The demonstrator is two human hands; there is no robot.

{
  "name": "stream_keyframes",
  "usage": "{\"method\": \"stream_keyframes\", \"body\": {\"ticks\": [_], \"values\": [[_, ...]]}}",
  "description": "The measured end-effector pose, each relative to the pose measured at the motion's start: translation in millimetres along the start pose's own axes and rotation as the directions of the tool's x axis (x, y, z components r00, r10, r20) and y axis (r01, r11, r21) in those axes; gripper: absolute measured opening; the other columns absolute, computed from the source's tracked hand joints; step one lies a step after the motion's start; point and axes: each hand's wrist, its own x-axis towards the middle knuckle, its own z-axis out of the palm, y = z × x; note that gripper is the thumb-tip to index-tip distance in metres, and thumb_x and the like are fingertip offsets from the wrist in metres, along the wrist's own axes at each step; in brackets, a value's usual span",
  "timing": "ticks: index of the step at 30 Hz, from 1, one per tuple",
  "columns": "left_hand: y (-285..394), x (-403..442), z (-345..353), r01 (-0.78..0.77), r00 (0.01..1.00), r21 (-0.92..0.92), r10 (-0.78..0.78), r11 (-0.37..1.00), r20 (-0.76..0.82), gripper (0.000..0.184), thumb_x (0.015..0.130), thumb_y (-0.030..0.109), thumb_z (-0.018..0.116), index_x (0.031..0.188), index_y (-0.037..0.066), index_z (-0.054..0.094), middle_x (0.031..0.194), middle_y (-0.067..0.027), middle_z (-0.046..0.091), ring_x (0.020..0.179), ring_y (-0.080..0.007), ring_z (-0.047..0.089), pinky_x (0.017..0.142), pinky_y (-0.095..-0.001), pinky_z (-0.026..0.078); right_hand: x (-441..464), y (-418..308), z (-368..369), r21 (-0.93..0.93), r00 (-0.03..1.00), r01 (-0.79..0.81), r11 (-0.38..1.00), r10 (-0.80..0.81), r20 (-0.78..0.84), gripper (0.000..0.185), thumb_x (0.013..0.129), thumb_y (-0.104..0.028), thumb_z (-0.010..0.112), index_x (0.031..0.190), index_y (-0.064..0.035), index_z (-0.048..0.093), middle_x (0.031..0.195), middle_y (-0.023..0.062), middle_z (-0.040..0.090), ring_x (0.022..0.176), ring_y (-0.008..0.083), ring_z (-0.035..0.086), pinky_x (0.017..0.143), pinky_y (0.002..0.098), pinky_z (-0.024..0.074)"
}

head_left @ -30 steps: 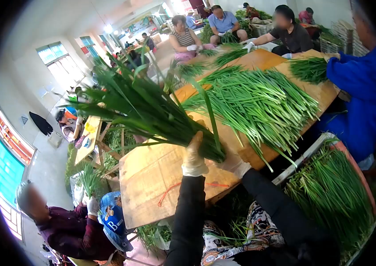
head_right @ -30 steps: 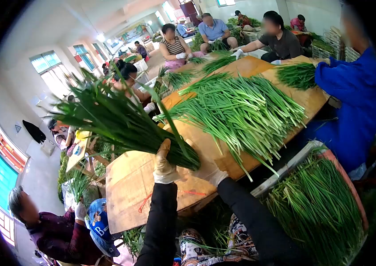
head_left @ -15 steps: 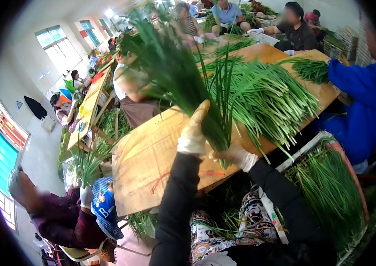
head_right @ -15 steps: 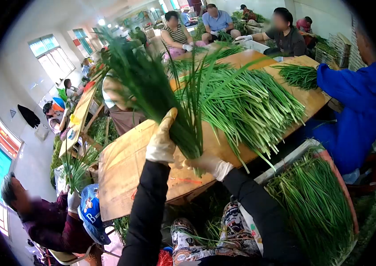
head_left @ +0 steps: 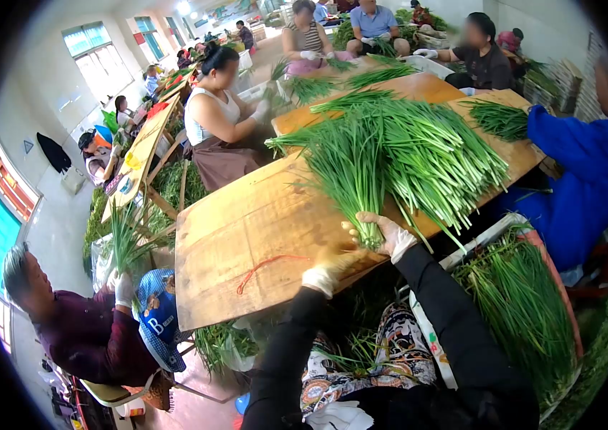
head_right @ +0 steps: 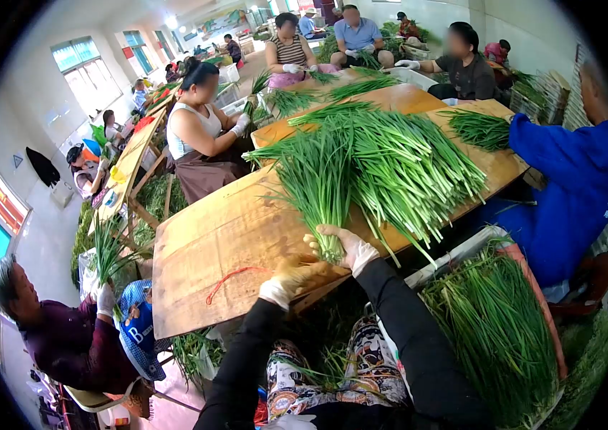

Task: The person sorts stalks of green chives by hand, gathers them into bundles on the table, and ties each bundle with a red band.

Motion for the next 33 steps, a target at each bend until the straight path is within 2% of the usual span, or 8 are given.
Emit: {"method": "stream_keyframes", "body": {"ticks": [15, 20, 23, 26, 28, 30, 31, 33], "values": [[5, -39, 33, -0.037, 0.992, -0.106, 0.024, 0.994, -0.120, 0.012, 0.083, 0.007, 0.051, 0.090, 0.000, 0.058, 0.069, -0.0084, 0.061, 0.054, -0.0091, 0.054, 0.047, -0.0187, 0.043, -12, 16, 10, 0.064, 0.998, 0.058, 0.996, -0.057, -0.010, 0.034, 0.073, -0.010, 0.063, 0.102, 0.0021, 0.049, 0.105, 0.0176, 0.054, 0.083, 0.0226, 0.059, 0.068, 0.0342, 0.0525], [-29, -49, 34, -0.318, 0.943, 0.370, 0.253, 0.873, 0.215, 0.013, 0.077, 0.007, 0.057, 0.089, 0.004, 0.058, 0.069, -0.0090, 0.060, 0.055, -0.0137, 0.055, 0.052, -0.0231, 0.045, -3, 18, -1, 0.083, 0.996, 0.082, 0.993, -0.084, 0.019, 0.011, 0.074, -0.007, 0.061, 0.083, -0.0014, 0.057, 0.113, 0.0184, 0.050, 0.074, 0.0149, 0.061, 0.065, 0.0309, 0.0533], [-115, -80, 32, -0.485, 0.675, 0.697, -0.281, 0.528, 0.683, 0.046, 0.068, 0.020, 0.067, 0.110, 0.007, 0.052, 0.091, -0.0180, 0.060, 0.083, -0.0265, 0.059, 0.071, -0.0333, 0.047, -11, 1, 1, 0.072, 0.999, 0.032, 0.997, -0.033, 0.002, 0.014, 0.072, -0.005, 0.063, 0.084, -0.0025, 0.056, 0.109, 0.0149, 0.052, 0.068, 0.0143, 0.060, 0.063, 0.0304, 0.0529], [-42, -119, 39, -0.313, 0.770, 0.834, -0.393, 0.455, 0.503, 0.107, 0.055, 0.041, 0.076, 0.134, 0.006, 0.013, 0.133, -0.0210, 0.026, 0.125, -0.0280, 0.025, 0.101, -0.0321, 0.023, -25, -3, 11, 0.041, 0.999, 0.008, 0.999, -0.009, 0.048, 0.010, 0.073, -0.005, 0.062, 0.081, -0.0025, 0.056, 0.116, 0.0148, 0.047, 0.069, 0.0135, 0.060, 0.063, 0.0298, 0.0530], [-55, -100, 28, -0.217, 0.942, 0.242, 0.138, 0.946, 0.307, 0.093, 0.065, 0.031, 0.073, 0.133, 0.003, 0.016, 0.136, -0.0153, 0.023, 0.123, -0.0231, 0.028, 0.099, -0.0334, 0.027, -30, 2, 11, 0.017, 1.000, -0.002, 1.000, 0.002, 0.031, 0.013, 0.074, -0.009, 0.062, 0.083, 0.0000, 0.057, 0.115, 0.0133, 0.050, 0.067, 0.0165, 0.060, 0.061, 0.0289, 0.0536], [-4, -78, 31, -0.319, 0.944, -0.033, 0.320, 0.947, 0.078, 0.078, 0.073, 0.027, 0.068, 0.129, -0.001, 0.021, 0.123, -0.0152, 0.039, 0.110, -0.0239, 0.040, 0.091, -0.0325, 0.035, -33, 5, 16, -0.113, 0.999, -0.019, 0.993, 0.015, -0.036, 0.015, 0.074, -0.010, 0.062, 0.085, -0.0007, 0.057, 0.116, 0.0130, 0.049, 0.071, 0.0164, 0.060, 0.065, 0.0289, 0.0525], [35, -85, 47, -0.325, 0.944, -0.105, 0.316, 0.940, -0.095, 0.068, 0.072, 0.026, 0.068, 0.119, -0.004, 0.029, 0.099, -0.0096, 0.048, 0.090, -0.0194, 0.048, 0.081, -0.0283, 0.041, -35, 6, 23, -0.240, 0.995, -0.037, 0.970, 0.014, -0.098, 0.017, 0.074, -0.011, 0.063, 0.087, -0.0014, 0.057, 0.117, 0.0127, 0.048, 0.074, 0.0163, 0.059, 0.069, 0.0288, 0.0515], [48, -39, 37, -0.119, 0.993, 0.027, 0.119, 0.993, 0.007, 0.066, 0.070, 0.020, 0.068, 0.114, -0.005, 0.026, 0.106, -0.0169, 0.051, 0.087, -0.0204, 0.055, 0.073, -0.0295, 0.047, -27, 19, 32, -0.467, 0.982, 0.033, 0.884, -0.116, -0.150, 0.027, 0.080, -0.019, 0.056, 0.100, -0.0019, 0.053, 0.117, 0.0132, 0.047, 0.087, 0.0185, 0.056, 0.077, 0.0295, 0.0471]]}}
